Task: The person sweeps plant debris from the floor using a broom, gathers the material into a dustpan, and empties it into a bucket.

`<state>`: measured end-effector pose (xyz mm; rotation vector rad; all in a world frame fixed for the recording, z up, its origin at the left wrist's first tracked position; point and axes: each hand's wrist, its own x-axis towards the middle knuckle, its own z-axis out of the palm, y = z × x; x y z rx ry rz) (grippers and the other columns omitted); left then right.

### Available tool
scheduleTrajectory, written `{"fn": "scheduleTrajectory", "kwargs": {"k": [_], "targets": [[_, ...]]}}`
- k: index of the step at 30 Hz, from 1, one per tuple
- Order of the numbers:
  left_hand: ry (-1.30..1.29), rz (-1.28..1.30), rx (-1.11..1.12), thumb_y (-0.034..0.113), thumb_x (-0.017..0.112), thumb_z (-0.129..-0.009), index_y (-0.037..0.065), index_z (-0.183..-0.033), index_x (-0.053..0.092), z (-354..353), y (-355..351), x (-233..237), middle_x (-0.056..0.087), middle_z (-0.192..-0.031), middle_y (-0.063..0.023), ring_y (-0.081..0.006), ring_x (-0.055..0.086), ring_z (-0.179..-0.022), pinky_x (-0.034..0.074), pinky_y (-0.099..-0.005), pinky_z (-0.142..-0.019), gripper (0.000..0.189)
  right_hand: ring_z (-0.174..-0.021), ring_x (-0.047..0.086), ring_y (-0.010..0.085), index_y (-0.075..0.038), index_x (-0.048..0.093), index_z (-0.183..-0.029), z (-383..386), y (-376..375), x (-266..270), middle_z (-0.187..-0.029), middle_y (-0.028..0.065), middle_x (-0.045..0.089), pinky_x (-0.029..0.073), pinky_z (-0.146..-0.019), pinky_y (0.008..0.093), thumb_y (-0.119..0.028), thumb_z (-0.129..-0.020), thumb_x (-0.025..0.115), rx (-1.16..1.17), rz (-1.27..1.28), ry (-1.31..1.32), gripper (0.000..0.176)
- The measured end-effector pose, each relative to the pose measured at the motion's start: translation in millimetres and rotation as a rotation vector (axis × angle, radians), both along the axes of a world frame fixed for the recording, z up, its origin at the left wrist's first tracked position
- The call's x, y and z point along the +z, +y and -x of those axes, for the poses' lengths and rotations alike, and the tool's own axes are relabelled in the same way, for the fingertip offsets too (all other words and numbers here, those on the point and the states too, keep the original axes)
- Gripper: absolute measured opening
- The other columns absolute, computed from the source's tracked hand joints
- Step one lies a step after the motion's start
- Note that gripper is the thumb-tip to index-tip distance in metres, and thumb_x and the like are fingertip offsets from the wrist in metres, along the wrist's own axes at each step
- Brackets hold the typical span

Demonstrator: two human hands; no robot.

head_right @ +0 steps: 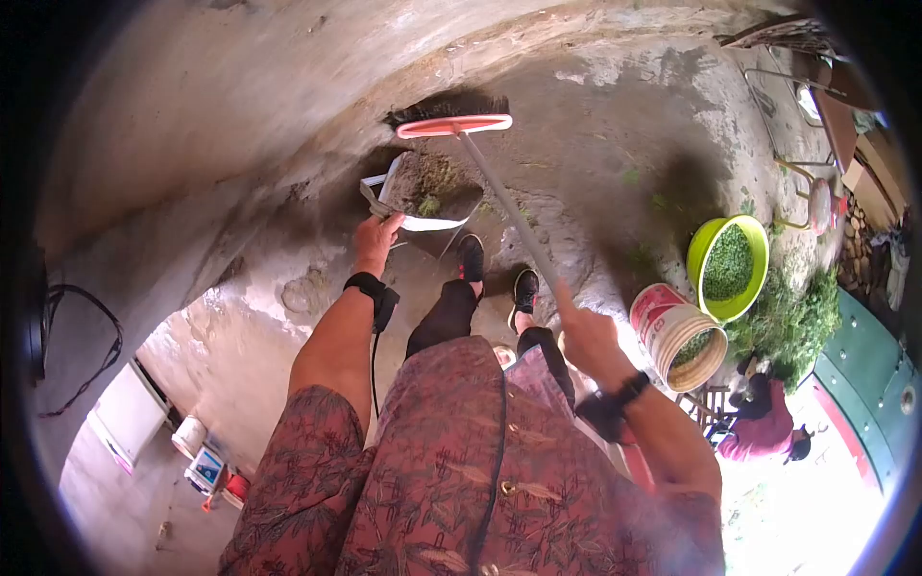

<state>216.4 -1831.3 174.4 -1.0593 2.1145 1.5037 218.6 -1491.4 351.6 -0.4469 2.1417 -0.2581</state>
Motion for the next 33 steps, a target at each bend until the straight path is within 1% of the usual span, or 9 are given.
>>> {"fn": "scheduleTrajectory", "kwargs": {"k": [3, 7, 11, 13, 16, 20, 24, 28, 33], "targets": [[0.022, 0.039, -0.005, 0.036, 0.064, -0.068, -0.005, -0.072, 0.062, -4, -4, -12, 0.056, -0.053, -0.011, -0.0185, 0.055, -0.047, 0.043, -0.0308, -0.049, 0.041, -0.066, 0.057, 0.0403, 0.002, 0.025, -0.125, -16, -13, -38, -0.069, 0.0227, 0.058, 0.043, -0.058, 0.0477, -0.003, -0.071, 0.05, -0.023, 0.067, -0.043, 0.06], [0.037, -0.043, 0.04, 0.034, 0.063, -0.072, -0.002, -0.076, 0.062, -17, 3, -12, 0.054, -0.057, -0.0038, -0.0112, 0.051, -0.05, 0.042, -0.0256, -0.049, 0.036, -0.065, 0.057, 0.0397, 0.003, 0.022, -0.127, 27, -3, 30, -0.067, 0.0251, 0.055, 0.044, -0.058, 0.0469, -0.005, -0.07, 0.048, -0.066, 0.115, -0.313, 0.064], [0.12, -0.119, 0.075, 0.04, 0.062, -0.073, -0.001, -0.072, 0.06, -39, -4, 12, 0.052, -0.055, -0.0023, -0.0108, 0.049, -0.049, 0.038, -0.0263, -0.047, 0.041, -0.062, 0.056, 0.0384, 0.003, 0.021, -0.128, 32, 16, 60, -0.064, 0.0242, 0.054, 0.043, -0.057, 0.046, -0.003, -0.069, 0.046, -0.043, 0.087, -0.249, 0.064], [0.16, -0.103, 0.069, 0.043, 0.061, -0.073, -0.001, -0.07, 0.059, -48, 2, 33, 0.051, -0.053, -0.0013, -0.0106, 0.047, -0.048, 0.036, -0.027, -0.046, 0.044, -0.058, 0.056, 0.0397, 0.001, 0.025, -0.126, 36, 9, 58, -0.06, 0.0229, 0.055, 0.043, -0.053, 0.0476, 0.0, -0.066, 0.049, 0.112, 0.075, -0.085, 0.065], [0.095, 0.039, 0.103, 0.043, 0.061, -0.073, -0.001, -0.069, 0.059, -71, 4, 32, 0.05, -0.052, -0.0021, -0.0109, 0.047, -0.049, 0.036, -0.0283, -0.048, 0.044, -0.054, 0.056, 0.0362, 0.004, 0.028, -0.125, 52, -18, 41, -0.058, 0.0191, 0.055, 0.044, -0.049, 0.0439, 0.0, -0.068, 0.047, 0.325, 0.107, 0.04, 0.06], [0.093, -0.037, 0.227, 0.043, 0.062, -0.072, -0.001, -0.068, 0.059, -97, 7, 25, 0.05, -0.053, -0.0024, -0.0117, 0.047, -0.051, 0.037, -0.0284, -0.049, 0.045, -0.054, 0.057, 0.0343, 0.003, 0.028, -0.126, 60, -51, -21, -0.06, 0.0169, 0.055, 0.044, -0.048, 0.0434, -0.002, -0.073, 0.048, 0.467, 0.152, 0.255, 0.058], [-0.019, 0.046, 0.12, 0.042, 0.062, -0.072, -0.002, -0.069, 0.059, -115, 1, 26, 0.052, -0.055, -0.0034, -0.0129, 0.048, -0.053, 0.037, -0.0293, -0.051, 0.044, -0.057, 0.058, 0.0348, -0.002, 0.028, -0.128, 56, -43, -54, -0.061, 0.0161, 0.056, 0.046, -0.049, 0.0432, -0.002, -0.074, 0.049, 0.562, 0.084, 0.284, 0.059], [-0.038, 0.192, -0.029, 0.043, 0.063, -0.071, -0.002, -0.071, 0.061, -121, -1, 15, 0.054, -0.055, -0.0057, -0.0145, 0.05, -0.053, 0.038, -0.0311, -0.051, 0.045, -0.062, 0.06, 0.0326, -0.003, 0.03, -0.129, 54, -25, -21, -0.063, 0.0166, 0.058, 0.046, -0.054, 0.0432, -0.003, -0.073, 0.048, 0.498, 0.037, 0.069, 0.059], [-0.033, 0.148, 0.11, 0.042, 0.064, -0.072, -0.003, -0.069, 0.059, -117, -2, 13, 0.054, -0.057, -0.0071, -0.0137, 0.05, -0.053, 0.039, -0.0303, -0.051, 0.045, -0.062, 0.059, 0.0354, -0.006, 0.025, -0.131, 47, 19, 10, -0.065, 0.0181, 0.058, 0.045, -0.055, 0.0454, -0.002, -0.071, 0.049, 0.433, 0.001, -0.023, 0.065]]}}
